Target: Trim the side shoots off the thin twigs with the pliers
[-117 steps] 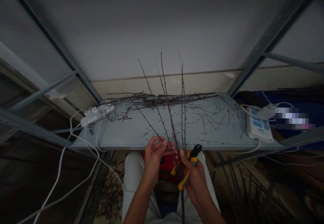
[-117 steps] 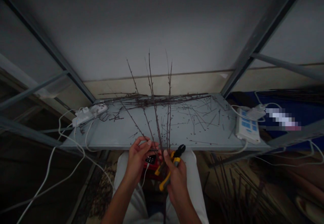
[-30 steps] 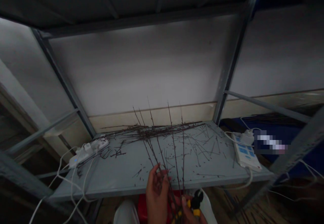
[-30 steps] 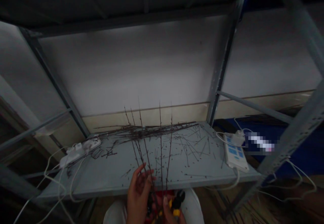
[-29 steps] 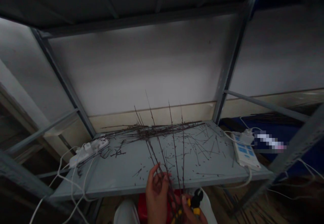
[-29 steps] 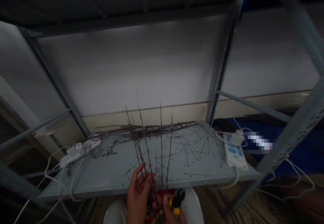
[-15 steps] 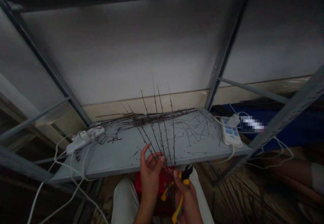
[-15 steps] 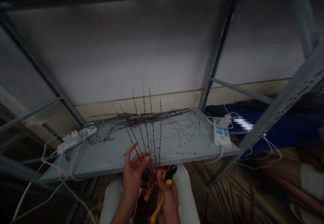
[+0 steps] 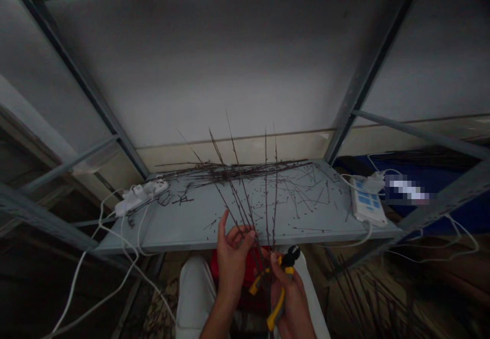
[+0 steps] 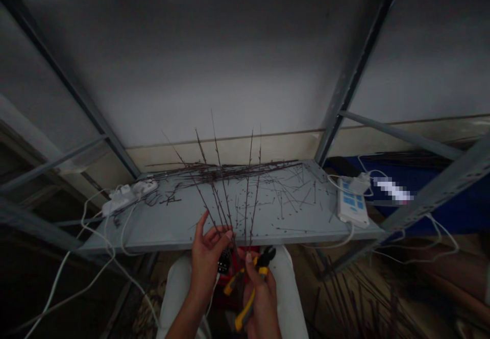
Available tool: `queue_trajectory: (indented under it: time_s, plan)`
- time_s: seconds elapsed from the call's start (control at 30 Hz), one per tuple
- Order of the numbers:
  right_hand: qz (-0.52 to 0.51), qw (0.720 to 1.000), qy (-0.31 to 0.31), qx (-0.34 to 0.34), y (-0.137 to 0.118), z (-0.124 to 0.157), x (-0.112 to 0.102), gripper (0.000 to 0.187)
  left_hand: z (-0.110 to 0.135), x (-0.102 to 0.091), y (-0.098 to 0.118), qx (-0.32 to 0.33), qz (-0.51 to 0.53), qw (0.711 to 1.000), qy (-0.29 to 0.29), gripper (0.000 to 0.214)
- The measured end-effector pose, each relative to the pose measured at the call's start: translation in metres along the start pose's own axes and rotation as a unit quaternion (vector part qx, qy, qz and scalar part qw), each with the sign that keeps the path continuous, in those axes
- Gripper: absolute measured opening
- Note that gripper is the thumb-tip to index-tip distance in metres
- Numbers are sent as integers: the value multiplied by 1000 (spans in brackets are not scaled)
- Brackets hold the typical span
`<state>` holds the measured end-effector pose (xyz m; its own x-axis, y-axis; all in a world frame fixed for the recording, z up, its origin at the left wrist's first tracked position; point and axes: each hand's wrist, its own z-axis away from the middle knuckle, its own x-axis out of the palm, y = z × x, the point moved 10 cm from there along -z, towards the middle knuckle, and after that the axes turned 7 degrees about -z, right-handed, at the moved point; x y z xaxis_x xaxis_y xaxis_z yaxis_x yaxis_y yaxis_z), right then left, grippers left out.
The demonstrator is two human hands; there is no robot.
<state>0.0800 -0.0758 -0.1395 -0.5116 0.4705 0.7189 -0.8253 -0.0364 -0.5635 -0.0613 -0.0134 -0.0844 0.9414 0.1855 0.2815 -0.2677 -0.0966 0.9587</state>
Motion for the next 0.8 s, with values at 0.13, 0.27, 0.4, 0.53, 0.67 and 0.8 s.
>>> queue_trajectory:
  time_s: [0.13,0.27,0.4,0.53,0.67,0.8]
  plan:
    - [-6,1000,17,8,3,-3,-4,51,-7,1,-2,-3,-37,999,-20,33]
    - [6,1000,16,13,6,-4,-4,57,-12,0,-5,-8,-35,999,-16,26]
    - [3,1000,-3,18,7,-6,-3,53,-14,-1,-10,-33,-15,999,-13,30]
    - [-6,1000,-6,26,12,-11,-9,52,-18,-1,-12,-55,2,998,-12,33]
    - [1,1000,2,20,11,-13,-14,52,-22,0,-13,-60,6,998,-23,32]
    - [-3,1000,20,15,10,-12,-21,55,-19,5,-21,-76,24,996,-46,30]
